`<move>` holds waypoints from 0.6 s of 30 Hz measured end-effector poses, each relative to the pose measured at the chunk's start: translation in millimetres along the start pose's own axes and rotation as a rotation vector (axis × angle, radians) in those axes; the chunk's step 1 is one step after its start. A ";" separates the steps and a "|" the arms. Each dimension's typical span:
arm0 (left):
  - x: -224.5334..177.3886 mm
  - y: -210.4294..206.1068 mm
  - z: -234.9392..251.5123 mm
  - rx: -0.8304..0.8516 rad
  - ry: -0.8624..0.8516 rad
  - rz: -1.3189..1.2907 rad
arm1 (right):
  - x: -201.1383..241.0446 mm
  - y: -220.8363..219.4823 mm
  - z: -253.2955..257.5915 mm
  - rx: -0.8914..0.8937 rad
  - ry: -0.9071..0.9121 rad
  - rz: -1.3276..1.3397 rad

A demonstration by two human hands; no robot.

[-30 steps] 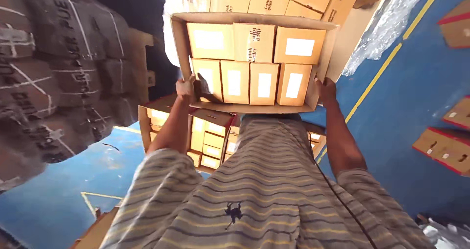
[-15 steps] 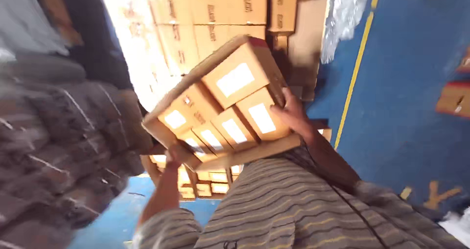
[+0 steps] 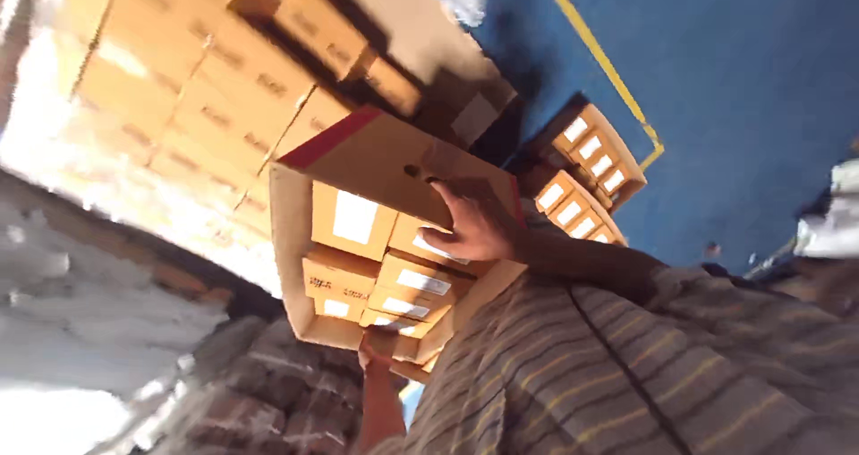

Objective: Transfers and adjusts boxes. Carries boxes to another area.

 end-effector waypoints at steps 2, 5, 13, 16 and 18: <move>-11.2 0.7 8.4 0.065 0.096 0.042 | -22.1 0.4 -29.6 -0.181 -0.004 0.045; -44.6 -30.3 3.3 -0.172 0.295 0.257 | -45.0 11.4 -77.7 -0.372 -0.063 0.132; -112.6 -26.6 195.8 0.043 -0.117 0.683 | -110.1 46.3 -208.9 -0.753 -0.296 0.388; -167.2 -143.5 192.9 0.005 -0.130 0.805 | -126.3 65.6 -261.2 -0.891 -0.394 0.456; -187.7 -216.1 181.2 0.032 -0.124 0.862 | -146.7 69.3 -283.2 -1.017 -0.462 0.472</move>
Point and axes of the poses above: each hand's wrist, its own z-axis towards the middle knuckle, its own y-axis out of the back of the hand, x = y × z, the point moved 2 cm from there along z, towards the middle knuckle, and after that the axes turned 11 degrees about y, right-handed, at the moved point
